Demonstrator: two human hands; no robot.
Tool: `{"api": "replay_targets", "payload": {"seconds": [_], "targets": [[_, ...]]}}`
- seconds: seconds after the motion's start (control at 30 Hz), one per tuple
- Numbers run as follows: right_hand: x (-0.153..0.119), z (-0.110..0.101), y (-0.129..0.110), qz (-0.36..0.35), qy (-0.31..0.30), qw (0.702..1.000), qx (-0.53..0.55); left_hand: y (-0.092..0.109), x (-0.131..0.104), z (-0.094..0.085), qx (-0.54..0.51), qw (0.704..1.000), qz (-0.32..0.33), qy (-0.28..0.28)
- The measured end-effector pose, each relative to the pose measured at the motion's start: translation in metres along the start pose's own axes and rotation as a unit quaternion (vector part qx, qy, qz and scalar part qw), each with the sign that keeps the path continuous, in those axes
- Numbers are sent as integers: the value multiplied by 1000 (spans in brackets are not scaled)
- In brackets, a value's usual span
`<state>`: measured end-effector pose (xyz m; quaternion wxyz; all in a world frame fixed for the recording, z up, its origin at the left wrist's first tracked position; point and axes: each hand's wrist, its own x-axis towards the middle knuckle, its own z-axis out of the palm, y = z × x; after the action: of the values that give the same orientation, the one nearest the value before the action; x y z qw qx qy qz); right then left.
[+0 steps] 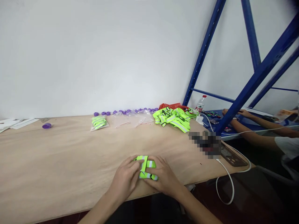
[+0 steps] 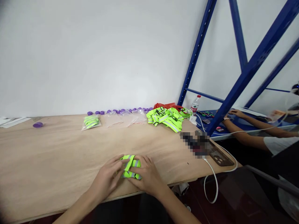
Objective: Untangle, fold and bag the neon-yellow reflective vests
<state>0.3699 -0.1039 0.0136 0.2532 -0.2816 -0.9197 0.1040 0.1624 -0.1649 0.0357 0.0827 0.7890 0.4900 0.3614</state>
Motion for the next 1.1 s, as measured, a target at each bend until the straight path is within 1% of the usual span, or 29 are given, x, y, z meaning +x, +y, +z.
{"api": "replay_targets", "payload": {"seconds": [0.07, 0.13, 0.2, 0.27, 0.33, 0.43, 0.53, 0.6, 0.67, 0.73, 0.8, 0.97, 1.1], "targets": [[0, 0, -1, 2, -1, 1000, 2, 1, -17, 8, 49, 999, 16, -7], [-2, 1, 0, 3, 3, 1000, 11, 0, -27, 14, 78, 997, 11, -24], [-6, 2, 4, 16, 12, 999, 38, -2, -32, 18, 96, 994, 10, -42], [-11, 1, 9, 31, 9, 997, 71, -5, -33, 21, 111, 993, 16, -45], [-17, -3, 17, 22, -23, 996, 79, -7, -32, 23, 121, 991, 26, -39], [-23, -11, 26, 1, -79, 997, 21, -8, -30, 24, 130, 990, 36, -29], [-24, -20, 29, 4, -107, 994, -5, -5, -30, 22, 137, 990, 17, -24], [-24, -27, 29, 7, -136, 990, 21, -3, -30, 22, 126, 992, -8, -27], [-22, -31, 28, 26, -165, 985, 50, -3, -30, 22, 98, 994, -23, -36], [-20, -32, 28, 52, -180, 980, 63, -5, -29, 21, 67, 996, -27, -49], [-18, -29, 28, 56, -187, 979, 58, -6, -27, 20, 48, 996, -28, -65], [-8, -16, 25, 20, -173, 985, 4, -3, -20, 14, 14, 994, -24, -101], [1, -11, 24, -22, -149, 988, -28, -3, -17, 12, -7, 995, -18, -102]]}}
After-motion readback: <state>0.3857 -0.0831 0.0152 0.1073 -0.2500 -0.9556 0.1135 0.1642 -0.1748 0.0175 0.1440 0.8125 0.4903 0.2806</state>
